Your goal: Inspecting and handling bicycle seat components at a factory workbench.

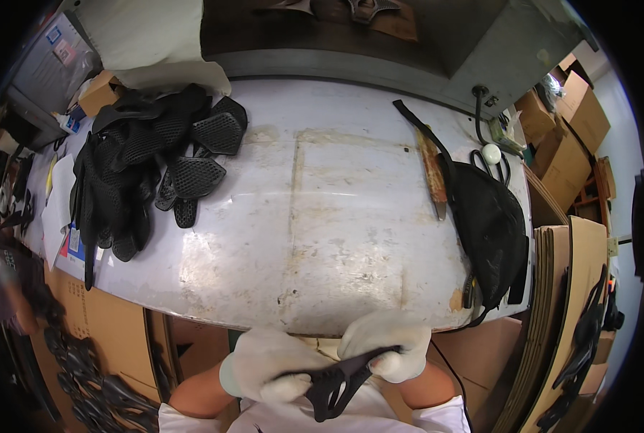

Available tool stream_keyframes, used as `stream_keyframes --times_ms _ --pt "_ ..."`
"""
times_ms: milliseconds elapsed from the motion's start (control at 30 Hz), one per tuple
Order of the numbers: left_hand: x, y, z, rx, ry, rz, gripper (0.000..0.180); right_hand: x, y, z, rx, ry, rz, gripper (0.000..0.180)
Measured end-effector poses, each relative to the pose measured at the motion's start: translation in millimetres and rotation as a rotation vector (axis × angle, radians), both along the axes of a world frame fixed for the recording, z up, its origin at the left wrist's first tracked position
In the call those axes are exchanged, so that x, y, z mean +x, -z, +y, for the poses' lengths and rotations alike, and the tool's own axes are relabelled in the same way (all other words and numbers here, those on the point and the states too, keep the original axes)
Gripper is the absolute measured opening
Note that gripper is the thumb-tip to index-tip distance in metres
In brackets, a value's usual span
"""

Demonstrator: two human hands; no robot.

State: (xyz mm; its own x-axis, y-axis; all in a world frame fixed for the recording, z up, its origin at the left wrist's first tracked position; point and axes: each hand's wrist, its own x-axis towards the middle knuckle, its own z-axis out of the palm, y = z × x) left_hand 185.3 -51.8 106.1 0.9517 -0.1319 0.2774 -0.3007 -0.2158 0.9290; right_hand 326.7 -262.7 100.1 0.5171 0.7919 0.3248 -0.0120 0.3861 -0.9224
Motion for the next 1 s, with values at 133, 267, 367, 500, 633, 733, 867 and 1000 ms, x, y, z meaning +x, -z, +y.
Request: stream_keyframes --times_ms 133,267,367,500,633,733,867,1000 --pt "6.5 -12.5 -4.6 -0.396 -0.189 0.576 0.052 -12.1 -25.3 -8.1 -0.620 0.284 -0.029 0.031" --pt "7.3 -13.6 -5.3 -0.338 -0.119 0.769 0.051 -13.8 -30.5 -3.4 -0.793 0.208 0.066 0.043" --pt "5.6 -5.3 -12.8 -0.372 -0.205 0.768 0.047 -12.0 -26.7 -2.9 -0.823 0.171 0.075 0.044" --pt "2.9 2.0 -19.1 -0.359 -0.268 0.739 0.042 -14.7 -24.5 -1.6 -0.818 0.179 0.104 0.043" --pt "3.3 -2.4 -21.7 -0.284 -0.284 0.756 0.042 -10.3 -22.5 -7.2 -0.825 0.149 0.104 0.040" --pt "19.8 -17.1 -13.6 -0.342 -0.165 0.760 0.046 6.4 -19.2 -23.2 -0.704 -0.103 -0.028 0.046" --pt "19.8 -13.9 -18.7 -0.233 -0.045 0.589 0.053 10.5 -21.3 -30.6 -0.798 -0.120 -0.096 0.044" --pt "25.7 -18.9 -17.4 -0.165 0.000 0.630 0.054 11.9 -21.6 -33.4 -0.897 -0.130 -0.123 0.046"
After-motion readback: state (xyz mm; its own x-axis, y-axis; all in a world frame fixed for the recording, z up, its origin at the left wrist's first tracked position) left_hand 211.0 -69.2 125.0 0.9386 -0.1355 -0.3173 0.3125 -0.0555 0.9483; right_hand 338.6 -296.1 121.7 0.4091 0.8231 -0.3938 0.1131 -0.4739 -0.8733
